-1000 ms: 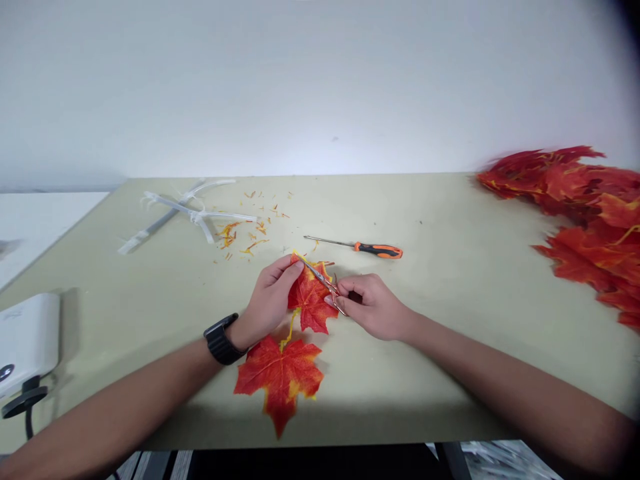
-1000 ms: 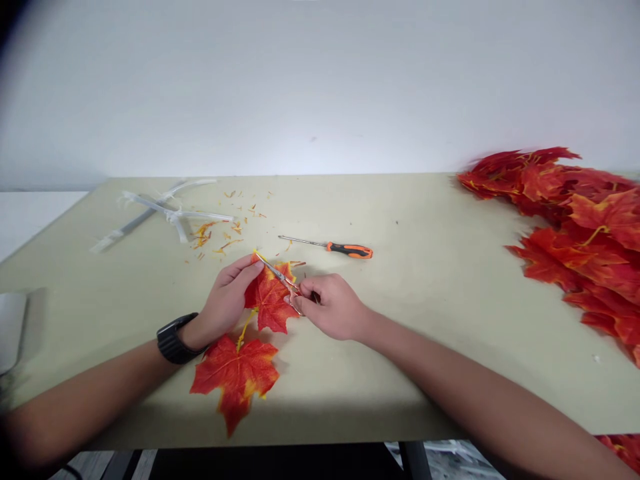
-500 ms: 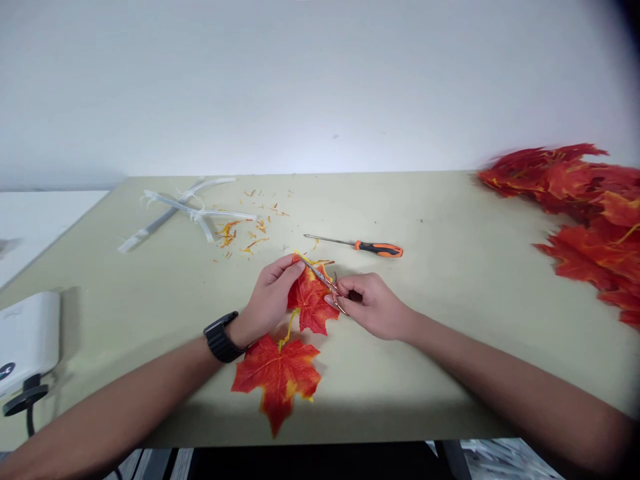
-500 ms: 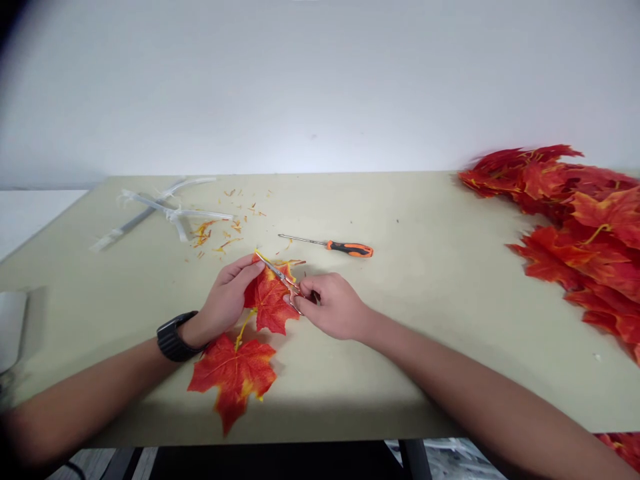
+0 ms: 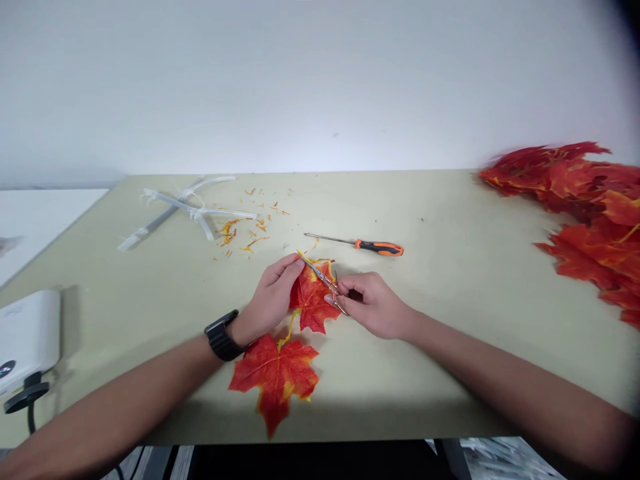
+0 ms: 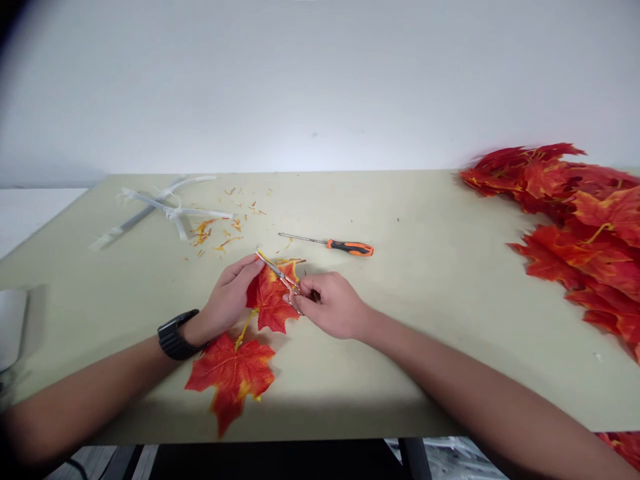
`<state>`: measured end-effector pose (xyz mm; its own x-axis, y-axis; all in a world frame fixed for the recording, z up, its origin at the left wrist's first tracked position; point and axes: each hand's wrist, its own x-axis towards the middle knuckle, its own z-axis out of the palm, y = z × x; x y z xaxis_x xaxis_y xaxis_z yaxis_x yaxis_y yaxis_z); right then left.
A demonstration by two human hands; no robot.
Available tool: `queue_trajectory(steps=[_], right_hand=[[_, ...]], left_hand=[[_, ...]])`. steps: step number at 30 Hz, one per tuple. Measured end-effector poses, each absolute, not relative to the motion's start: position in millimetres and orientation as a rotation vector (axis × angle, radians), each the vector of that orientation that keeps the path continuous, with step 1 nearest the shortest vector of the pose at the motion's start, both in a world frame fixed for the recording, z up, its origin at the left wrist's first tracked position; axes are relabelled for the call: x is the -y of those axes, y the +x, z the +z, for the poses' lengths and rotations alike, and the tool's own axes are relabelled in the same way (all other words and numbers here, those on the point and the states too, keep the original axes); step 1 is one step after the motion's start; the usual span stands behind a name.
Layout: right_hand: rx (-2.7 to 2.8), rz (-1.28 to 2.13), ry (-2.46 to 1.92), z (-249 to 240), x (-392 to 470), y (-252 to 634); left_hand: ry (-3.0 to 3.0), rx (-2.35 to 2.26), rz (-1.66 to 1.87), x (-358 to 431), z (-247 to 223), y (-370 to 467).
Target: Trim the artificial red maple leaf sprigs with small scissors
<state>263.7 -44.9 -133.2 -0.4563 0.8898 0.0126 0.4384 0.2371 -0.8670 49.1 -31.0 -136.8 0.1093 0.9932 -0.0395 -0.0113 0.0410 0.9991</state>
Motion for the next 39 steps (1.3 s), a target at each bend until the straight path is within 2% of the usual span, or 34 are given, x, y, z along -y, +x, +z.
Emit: queue_trajectory(steps=[39], right_hand=[[2.066,1.067,-1.23,-133.5,45.7,261.6]], left_hand=[[1.202,-1.102,1.056,36.0,-136.4,53.0]])
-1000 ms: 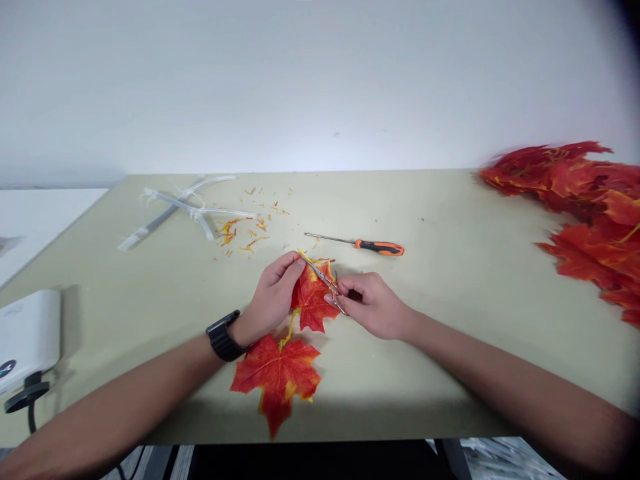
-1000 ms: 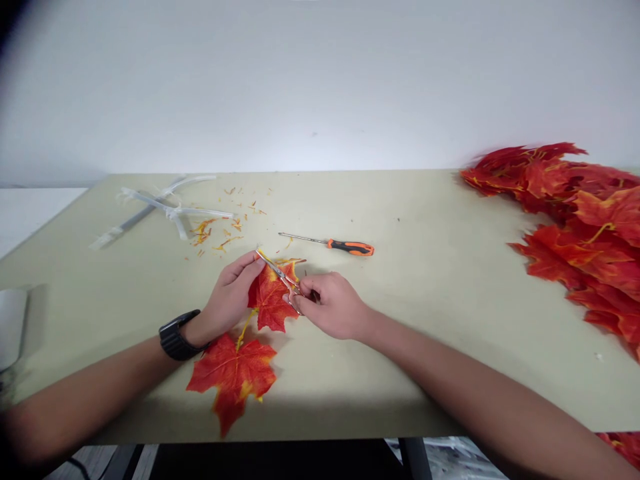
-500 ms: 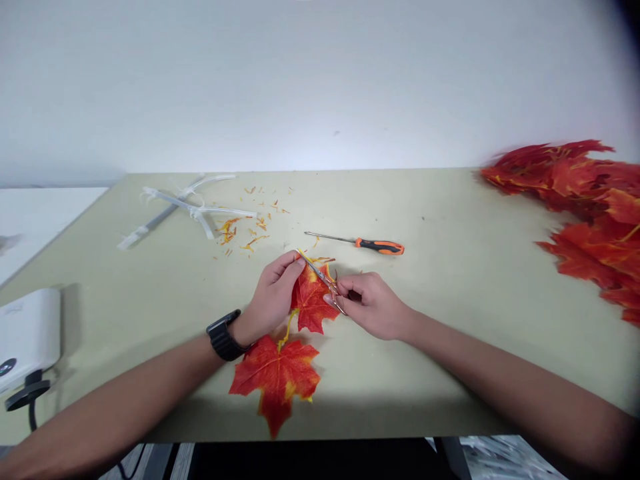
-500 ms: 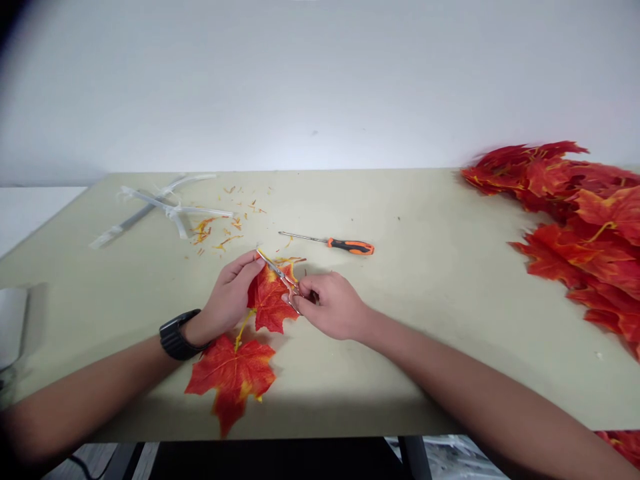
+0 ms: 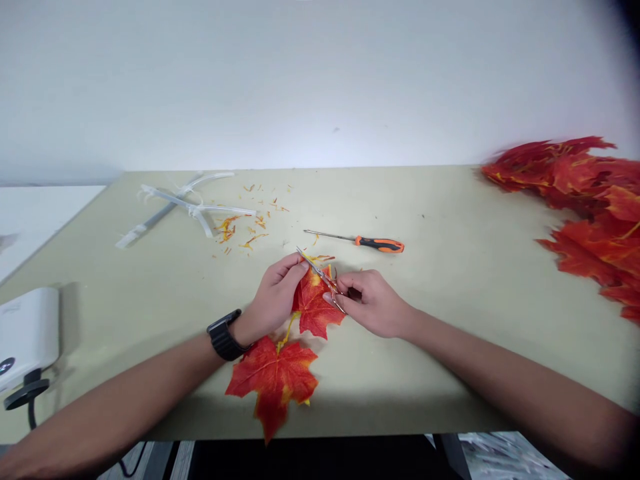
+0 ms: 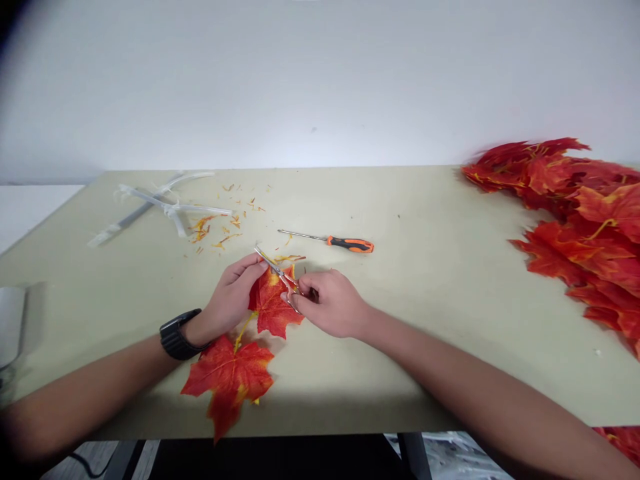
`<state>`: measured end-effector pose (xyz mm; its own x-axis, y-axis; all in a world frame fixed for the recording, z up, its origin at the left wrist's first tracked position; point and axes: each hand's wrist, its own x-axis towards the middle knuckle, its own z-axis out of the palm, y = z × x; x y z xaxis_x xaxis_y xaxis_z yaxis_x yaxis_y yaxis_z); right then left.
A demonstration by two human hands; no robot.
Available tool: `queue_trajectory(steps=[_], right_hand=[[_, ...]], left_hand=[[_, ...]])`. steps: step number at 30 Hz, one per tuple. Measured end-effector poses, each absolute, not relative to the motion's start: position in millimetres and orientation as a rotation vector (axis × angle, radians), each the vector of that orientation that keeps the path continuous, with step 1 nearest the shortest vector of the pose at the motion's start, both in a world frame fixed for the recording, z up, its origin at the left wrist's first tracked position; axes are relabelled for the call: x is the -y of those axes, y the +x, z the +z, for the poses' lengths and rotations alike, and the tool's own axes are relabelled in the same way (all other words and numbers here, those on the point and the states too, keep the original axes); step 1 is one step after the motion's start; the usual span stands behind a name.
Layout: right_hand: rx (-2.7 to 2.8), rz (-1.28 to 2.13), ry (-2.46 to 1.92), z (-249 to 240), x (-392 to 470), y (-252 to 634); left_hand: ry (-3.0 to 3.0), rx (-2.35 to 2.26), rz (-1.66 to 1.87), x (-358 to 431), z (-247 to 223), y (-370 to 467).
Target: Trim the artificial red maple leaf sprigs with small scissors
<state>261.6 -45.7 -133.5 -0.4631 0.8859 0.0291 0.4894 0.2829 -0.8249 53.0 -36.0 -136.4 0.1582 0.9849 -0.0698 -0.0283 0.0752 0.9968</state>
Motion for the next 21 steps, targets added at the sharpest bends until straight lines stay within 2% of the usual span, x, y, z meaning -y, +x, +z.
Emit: queue_trajectory(steps=[21], right_hand=[[2.06,1.026,-1.222,-134.7,44.9,263.2]], left_hand=[[1.29,-1.137,1.056,35.8,-136.5,49.9]])
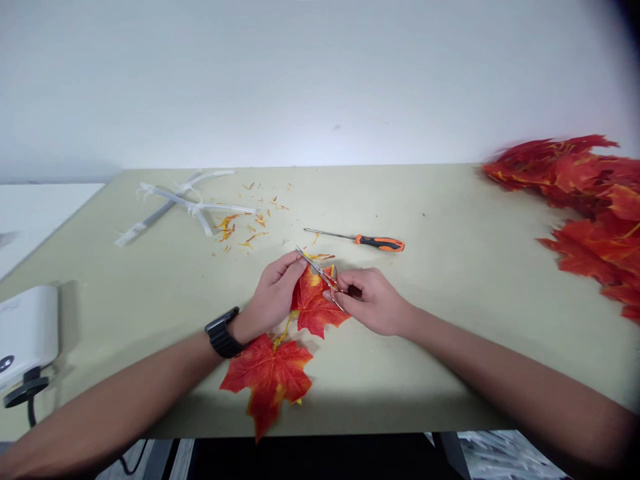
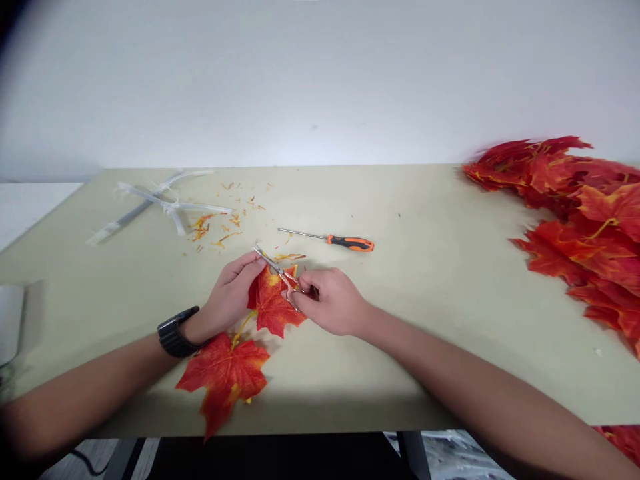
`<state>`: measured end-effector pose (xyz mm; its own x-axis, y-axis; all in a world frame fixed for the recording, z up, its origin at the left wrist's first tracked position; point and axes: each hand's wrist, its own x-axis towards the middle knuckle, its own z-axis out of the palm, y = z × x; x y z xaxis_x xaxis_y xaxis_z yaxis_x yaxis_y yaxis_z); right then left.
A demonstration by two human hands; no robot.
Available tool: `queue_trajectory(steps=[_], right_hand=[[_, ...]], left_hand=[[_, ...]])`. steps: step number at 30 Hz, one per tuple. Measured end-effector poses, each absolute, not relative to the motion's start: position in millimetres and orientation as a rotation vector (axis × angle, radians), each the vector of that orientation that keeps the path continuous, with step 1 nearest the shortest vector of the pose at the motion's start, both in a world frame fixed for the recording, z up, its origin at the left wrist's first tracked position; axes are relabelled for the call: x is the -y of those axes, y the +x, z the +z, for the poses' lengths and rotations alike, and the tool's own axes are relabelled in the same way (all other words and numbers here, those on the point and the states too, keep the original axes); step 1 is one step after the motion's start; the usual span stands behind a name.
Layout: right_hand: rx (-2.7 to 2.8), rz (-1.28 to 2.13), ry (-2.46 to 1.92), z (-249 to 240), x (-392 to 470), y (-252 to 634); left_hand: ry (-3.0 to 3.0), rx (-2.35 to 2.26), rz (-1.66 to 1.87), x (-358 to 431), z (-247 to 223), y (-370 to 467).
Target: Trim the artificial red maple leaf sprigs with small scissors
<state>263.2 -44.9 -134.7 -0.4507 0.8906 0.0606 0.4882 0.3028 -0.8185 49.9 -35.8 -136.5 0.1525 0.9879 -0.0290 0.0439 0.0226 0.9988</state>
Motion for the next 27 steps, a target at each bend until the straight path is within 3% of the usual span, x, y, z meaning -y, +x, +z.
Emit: queue_trajectory(steps=[14,27], right_hand=[[2.033,1.085,-1.206,-134.1,44.2,263.6],[1.598,1.28,-1.23,-131.8,40.9,261.9]], left_hand=[[1.248,-1.116,1.054,35.9,-135.7,50.6],[1.226,-1.05,1.119,35.3,-131.3,51.1]])
